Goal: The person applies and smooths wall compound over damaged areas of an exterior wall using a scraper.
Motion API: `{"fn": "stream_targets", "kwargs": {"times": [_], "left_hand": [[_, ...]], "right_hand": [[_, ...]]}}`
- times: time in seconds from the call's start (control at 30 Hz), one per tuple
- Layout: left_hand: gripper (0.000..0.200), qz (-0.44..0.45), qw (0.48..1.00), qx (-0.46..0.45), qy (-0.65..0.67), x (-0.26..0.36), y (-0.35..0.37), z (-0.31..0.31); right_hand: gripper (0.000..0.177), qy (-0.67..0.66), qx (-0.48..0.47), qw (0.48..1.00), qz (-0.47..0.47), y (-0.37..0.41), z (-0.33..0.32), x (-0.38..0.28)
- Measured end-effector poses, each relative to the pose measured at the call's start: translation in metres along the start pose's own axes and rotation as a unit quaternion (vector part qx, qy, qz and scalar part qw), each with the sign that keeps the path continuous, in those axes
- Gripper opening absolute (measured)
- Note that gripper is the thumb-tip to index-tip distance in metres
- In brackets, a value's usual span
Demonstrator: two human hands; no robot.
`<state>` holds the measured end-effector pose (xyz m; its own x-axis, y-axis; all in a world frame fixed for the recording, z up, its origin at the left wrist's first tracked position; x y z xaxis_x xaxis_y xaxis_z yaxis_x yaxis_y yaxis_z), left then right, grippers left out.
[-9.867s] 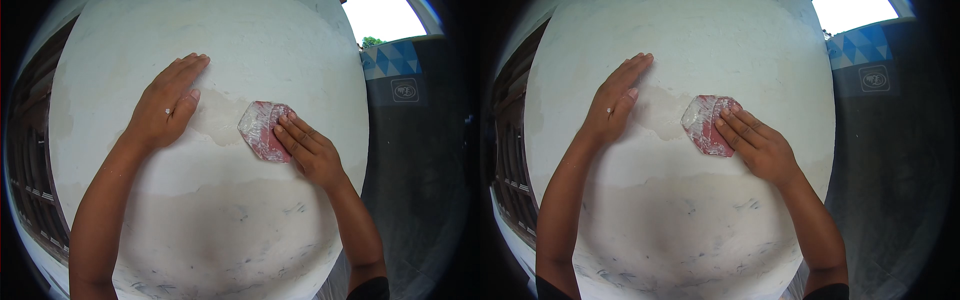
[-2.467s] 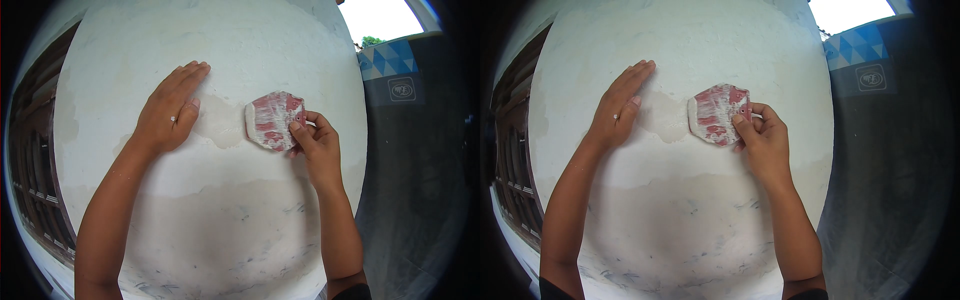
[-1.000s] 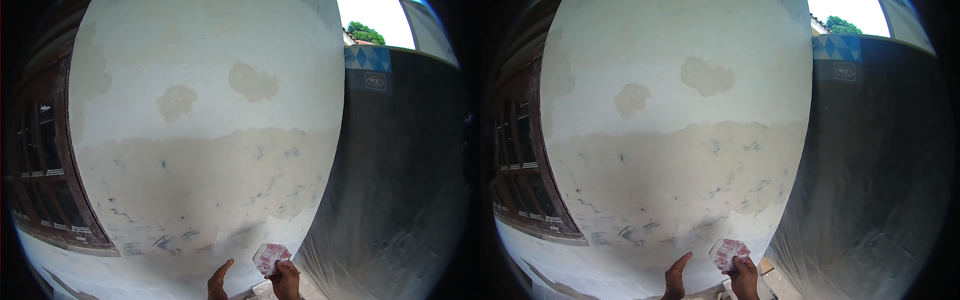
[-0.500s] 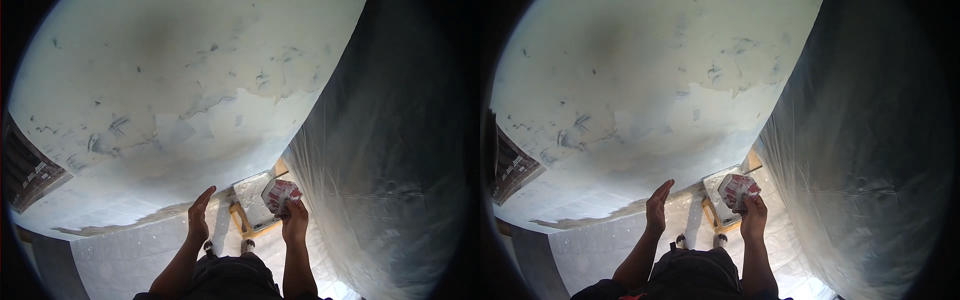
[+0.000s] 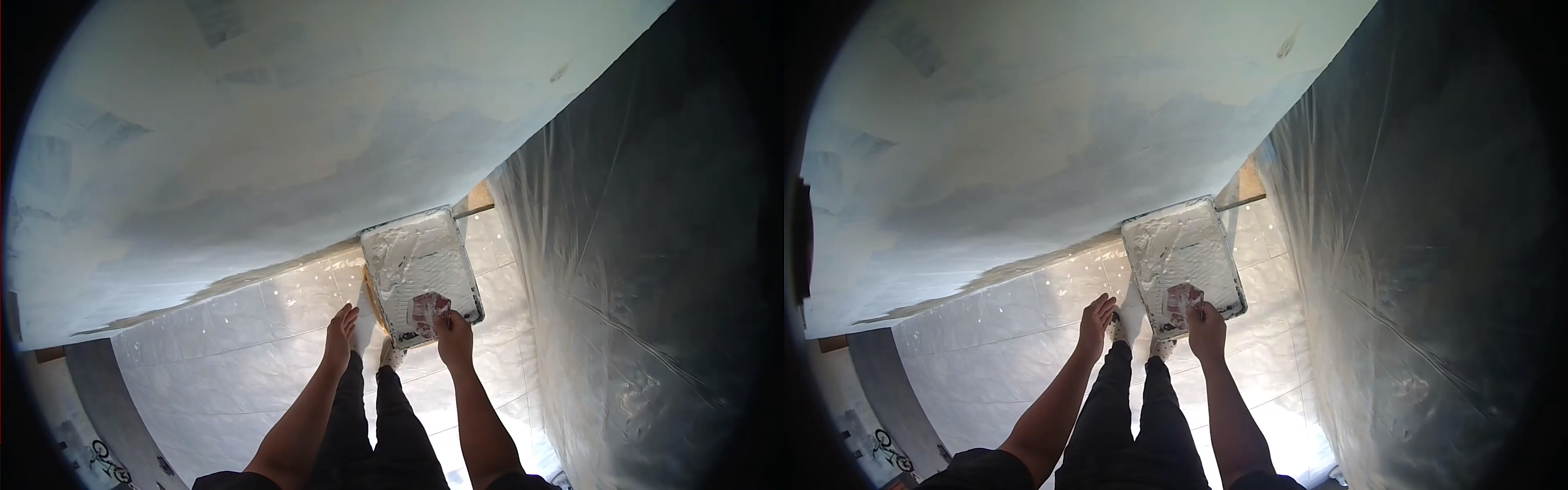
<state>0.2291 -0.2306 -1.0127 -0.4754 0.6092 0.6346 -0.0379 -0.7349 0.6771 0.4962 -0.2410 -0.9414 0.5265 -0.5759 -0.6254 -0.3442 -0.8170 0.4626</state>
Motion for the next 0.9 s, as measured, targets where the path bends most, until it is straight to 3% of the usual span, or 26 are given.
{"fn": "stream_targets", "kwargs": {"times": [0.2,0.33,0.83,0.9], "left_hand": [[0.089,-0.047,0.999,0.011,-0.010,-0.043,-0.066,0.001],[0.102,-0.047,0.999,0.004,-0.003,-0.053,-0.087,0.005],[0.111,-0.072,0.997,-0.007,0.041,-0.051,-0.104,0.011],[0.112,-0.078,0.996,-0.001,0.042,-0.050,-0.103,0.011]], "right_hand": [[0.020,0.051,0.035,0.995,-0.076,-0.065,0.081,-0.001],[0.019,0.057,0.017,0.996,-0.061,-0.093,0.111,0.000],[0.019,0.079,0.005,0.996,-0.032,-0.098,0.121,-0.002],[0.019,0.080,0.037,0.994,-0.058,-0.097,0.115,-0.006]]}}
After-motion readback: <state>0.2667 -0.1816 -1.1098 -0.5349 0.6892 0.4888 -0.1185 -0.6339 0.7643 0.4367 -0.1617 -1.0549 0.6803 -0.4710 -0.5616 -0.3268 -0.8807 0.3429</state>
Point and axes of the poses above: each hand's wrist, its own y-axis away from the middle knuckle, its own z-axis out of the palm, x = y × z, the point moved 5 cm from there along -y, towards the middle knuckle, and after that the axes turned 13 degrees about y, right-handed, at the moved point
